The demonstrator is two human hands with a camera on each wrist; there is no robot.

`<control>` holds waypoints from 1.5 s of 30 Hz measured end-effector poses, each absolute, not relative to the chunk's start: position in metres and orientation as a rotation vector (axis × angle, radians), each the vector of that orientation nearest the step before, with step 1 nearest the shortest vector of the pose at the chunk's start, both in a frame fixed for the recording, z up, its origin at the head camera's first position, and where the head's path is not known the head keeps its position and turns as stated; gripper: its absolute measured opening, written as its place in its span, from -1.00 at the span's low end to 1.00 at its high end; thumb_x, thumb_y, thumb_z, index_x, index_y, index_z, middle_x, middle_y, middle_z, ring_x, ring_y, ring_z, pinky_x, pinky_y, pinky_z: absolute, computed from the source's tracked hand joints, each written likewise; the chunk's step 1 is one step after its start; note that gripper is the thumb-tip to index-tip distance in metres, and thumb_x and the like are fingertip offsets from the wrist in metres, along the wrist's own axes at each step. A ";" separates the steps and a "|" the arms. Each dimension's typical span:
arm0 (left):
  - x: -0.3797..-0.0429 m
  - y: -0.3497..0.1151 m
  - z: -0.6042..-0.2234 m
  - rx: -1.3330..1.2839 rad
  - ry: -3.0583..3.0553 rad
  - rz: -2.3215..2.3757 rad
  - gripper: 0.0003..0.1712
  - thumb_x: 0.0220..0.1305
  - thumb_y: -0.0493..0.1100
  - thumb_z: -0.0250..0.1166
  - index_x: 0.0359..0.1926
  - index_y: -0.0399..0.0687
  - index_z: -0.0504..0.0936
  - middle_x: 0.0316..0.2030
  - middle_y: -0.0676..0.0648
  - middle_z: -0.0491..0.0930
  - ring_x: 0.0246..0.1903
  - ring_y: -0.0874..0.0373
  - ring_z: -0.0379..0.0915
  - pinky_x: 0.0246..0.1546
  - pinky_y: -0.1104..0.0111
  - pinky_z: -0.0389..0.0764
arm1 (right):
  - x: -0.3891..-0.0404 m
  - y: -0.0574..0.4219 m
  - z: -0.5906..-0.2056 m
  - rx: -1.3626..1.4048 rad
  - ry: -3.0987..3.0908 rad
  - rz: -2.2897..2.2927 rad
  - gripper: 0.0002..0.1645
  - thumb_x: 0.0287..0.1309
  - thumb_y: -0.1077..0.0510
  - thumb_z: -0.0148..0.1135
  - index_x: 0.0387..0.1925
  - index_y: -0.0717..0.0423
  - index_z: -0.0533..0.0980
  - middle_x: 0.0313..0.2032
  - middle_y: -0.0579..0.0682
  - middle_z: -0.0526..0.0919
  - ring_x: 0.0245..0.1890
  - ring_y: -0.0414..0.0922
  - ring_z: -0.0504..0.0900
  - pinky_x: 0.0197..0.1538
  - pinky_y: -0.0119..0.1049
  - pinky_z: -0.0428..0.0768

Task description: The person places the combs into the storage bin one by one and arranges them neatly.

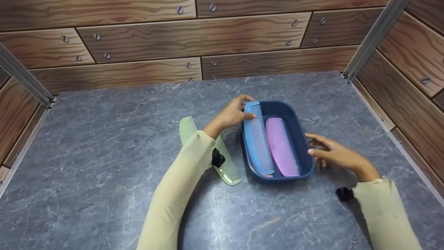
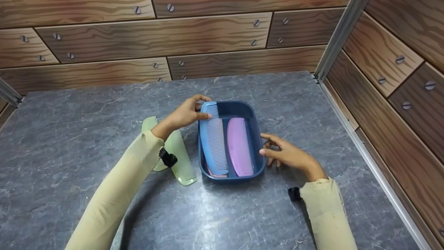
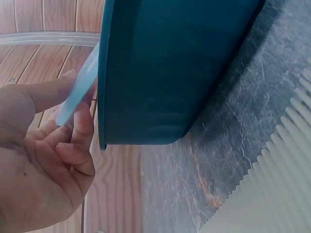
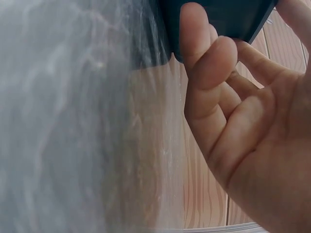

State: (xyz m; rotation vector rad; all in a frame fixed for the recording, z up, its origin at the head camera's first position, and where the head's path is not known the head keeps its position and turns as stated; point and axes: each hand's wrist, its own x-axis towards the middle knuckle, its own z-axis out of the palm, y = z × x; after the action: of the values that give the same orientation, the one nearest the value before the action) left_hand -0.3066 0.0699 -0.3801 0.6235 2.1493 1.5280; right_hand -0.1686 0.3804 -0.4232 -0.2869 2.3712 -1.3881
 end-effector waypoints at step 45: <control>-0.315 0.074 -0.387 0.693 2.556 1.071 -0.48 0.13 -0.15 0.39 0.16 0.02 0.58 0.20 -0.13 0.45 0.22 -0.08 0.12 0.31 0.06 0.10 | -0.168 0.381 -0.425 -0.292 2.449 -1.342 -0.29 0.37 0.15 0.05 0.42 0.31 0.07 0.14 0.36 0.32 -0.47 -0.20 0.49 -0.35 -0.31 0.56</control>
State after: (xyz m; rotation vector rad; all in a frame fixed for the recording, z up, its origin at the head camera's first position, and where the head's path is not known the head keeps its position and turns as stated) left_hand -0.3149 0.0736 -0.3872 0.6931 2.5560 1.0714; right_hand -0.1682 0.3806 -0.4247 -0.2923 2.4485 -1.3417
